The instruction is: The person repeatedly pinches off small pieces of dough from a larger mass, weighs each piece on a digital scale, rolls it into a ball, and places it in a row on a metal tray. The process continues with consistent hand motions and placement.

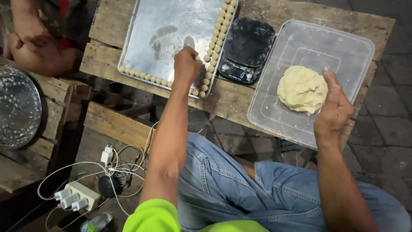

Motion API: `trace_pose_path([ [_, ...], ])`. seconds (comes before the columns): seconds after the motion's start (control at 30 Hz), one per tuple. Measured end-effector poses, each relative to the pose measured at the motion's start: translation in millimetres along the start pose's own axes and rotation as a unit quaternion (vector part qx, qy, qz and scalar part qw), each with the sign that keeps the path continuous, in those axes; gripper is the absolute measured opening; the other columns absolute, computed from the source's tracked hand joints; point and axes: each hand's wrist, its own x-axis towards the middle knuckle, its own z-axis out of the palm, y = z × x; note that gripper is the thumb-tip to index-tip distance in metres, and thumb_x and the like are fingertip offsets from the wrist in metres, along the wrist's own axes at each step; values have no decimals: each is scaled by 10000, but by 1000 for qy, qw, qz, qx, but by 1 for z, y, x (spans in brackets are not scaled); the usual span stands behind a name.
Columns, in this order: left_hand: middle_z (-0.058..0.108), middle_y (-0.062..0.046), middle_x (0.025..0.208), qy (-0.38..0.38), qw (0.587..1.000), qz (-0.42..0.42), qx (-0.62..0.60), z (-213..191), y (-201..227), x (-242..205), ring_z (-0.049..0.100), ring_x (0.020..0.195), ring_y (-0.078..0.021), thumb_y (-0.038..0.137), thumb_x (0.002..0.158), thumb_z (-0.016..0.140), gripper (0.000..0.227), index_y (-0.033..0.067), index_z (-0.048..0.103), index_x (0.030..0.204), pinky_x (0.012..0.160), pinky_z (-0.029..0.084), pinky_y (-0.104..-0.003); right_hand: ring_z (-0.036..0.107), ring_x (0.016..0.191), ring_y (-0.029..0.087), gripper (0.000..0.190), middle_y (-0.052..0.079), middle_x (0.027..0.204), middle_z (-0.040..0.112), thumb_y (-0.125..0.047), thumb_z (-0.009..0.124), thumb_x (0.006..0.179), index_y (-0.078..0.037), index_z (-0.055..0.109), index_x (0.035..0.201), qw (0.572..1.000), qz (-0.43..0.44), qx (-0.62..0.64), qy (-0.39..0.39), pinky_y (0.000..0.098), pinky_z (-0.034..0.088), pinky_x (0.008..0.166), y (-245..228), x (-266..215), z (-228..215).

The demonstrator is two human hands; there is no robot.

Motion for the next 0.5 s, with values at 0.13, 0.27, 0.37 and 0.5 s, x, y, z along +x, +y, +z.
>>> trace_pose_path([
  [0.13,702,-134,1094,-75,994,-74,14,4,2,-4,710,950,-261,75,842,726,272,68,684,1111,735,607,-366,535,1395,379,460,287,1411,605,-232,372,1188,111,599,1393,999,50,-7,0,445,451,1172,-6,0,2],
  [0.27,684,-141,1103,-68,995,-61,44,15,-6,1,702,938,-276,64,851,723,344,50,626,1181,690,592,-362,600,1336,354,432,265,1345,653,-263,450,1191,94,635,1347,998,48,27,19,438,518,1137,9,2,3],
  [0.37,711,-127,1050,-45,997,-22,55,33,-25,6,690,918,-269,46,805,703,299,41,680,1103,702,585,-361,588,1358,349,414,248,1340,658,-270,458,1190,68,644,1341,998,61,27,10,439,514,1159,2,3,4],
  [0.5,693,-130,1014,-43,998,-18,37,28,-11,0,675,884,-262,-31,790,614,265,39,679,1037,662,560,-369,624,1317,352,408,246,1326,667,-280,481,1193,66,649,1330,998,55,30,6,446,536,1145,4,3,6],
])
